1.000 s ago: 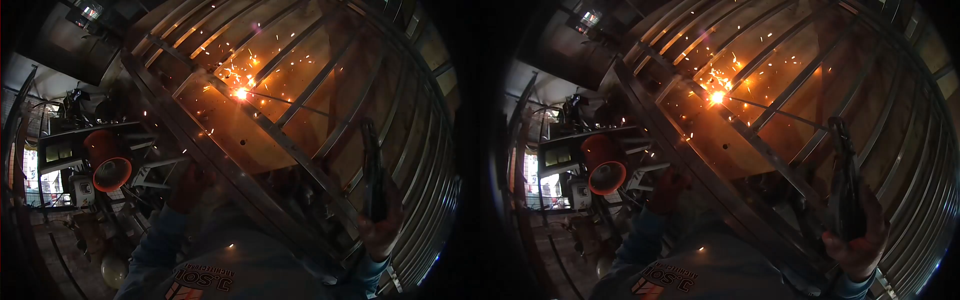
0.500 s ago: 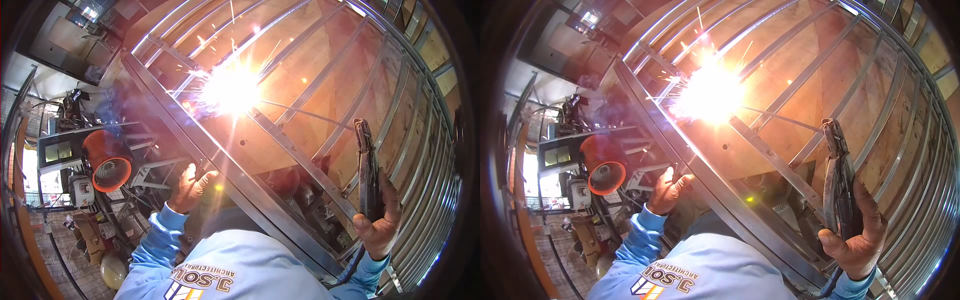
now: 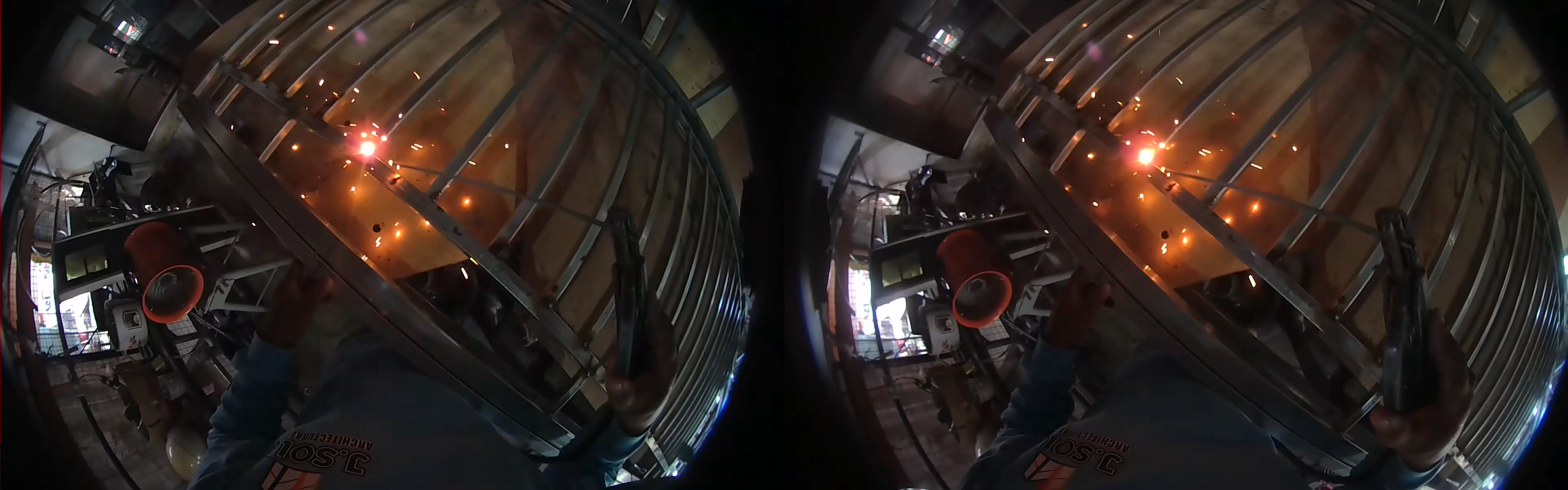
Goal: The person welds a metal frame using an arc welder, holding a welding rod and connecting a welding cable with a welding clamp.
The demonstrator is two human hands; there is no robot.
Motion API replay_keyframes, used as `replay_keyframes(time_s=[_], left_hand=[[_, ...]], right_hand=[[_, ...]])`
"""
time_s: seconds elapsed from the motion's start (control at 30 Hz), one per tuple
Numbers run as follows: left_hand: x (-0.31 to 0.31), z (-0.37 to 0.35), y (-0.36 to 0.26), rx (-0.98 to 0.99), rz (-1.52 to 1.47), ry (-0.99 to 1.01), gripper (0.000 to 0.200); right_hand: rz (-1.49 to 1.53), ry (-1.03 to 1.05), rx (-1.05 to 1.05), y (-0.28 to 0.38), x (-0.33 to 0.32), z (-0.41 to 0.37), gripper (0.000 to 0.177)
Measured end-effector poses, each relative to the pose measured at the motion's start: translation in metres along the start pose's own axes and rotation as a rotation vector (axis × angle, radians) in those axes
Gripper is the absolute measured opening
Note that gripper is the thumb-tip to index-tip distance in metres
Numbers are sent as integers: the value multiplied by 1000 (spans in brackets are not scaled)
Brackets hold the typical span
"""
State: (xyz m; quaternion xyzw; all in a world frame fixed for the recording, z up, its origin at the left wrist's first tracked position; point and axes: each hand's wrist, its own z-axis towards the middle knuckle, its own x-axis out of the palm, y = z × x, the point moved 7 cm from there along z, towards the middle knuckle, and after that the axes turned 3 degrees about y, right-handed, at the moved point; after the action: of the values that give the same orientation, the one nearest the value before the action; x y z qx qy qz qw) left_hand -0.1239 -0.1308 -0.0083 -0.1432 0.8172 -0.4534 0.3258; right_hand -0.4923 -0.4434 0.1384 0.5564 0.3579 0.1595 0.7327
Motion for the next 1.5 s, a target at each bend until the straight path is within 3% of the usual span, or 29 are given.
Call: replay_keyframes(time_s=[0.17, 0.27, 0.47, 0.57, 0.67, 0.87, 1.27, 1.4, 1.47, 1.5], left_hand=[[2, -1, -11, 55, 21, -51, 47], [-1, -2, -19, -9, 150, -18, 50], [-1, -3, -19, 22, 113, -51, 52], [-3, -2, -16, 5, 187, -18, 72], [-5, -2, -11, -60, 241, -9, 78], [-2, -1, -15, 6, 170, 0, 80], [-8, -2, 1, -25, 167, -79, 59], [-14, -2, 11, -93, 247, -118, 47], [-10, -3, -4, -258, 373, -89, 33], [-7, -2, -2, -154, 274, -74, 36]], right_hand=[[-54, 3, 99, -4, -32, -36, 110], [-31, -49, 145, -4, -37, -43, 113], [20, -115, 157, -14, -35, -44, 110], [5, -79, 137, -17, -36, -41, 109], [15, -90, 156, -22, -38, -43, 108], [42, -110, 158, -27, -34, -39, 108], [-57, -68, 173, -32, -34, -37, 108], [-92, -104, 56, -43, -38, -40, 111], [-106, -124, 47, -41, -40, -41, 111], [-154, -123, 20, -37, -39, -39, 111]])
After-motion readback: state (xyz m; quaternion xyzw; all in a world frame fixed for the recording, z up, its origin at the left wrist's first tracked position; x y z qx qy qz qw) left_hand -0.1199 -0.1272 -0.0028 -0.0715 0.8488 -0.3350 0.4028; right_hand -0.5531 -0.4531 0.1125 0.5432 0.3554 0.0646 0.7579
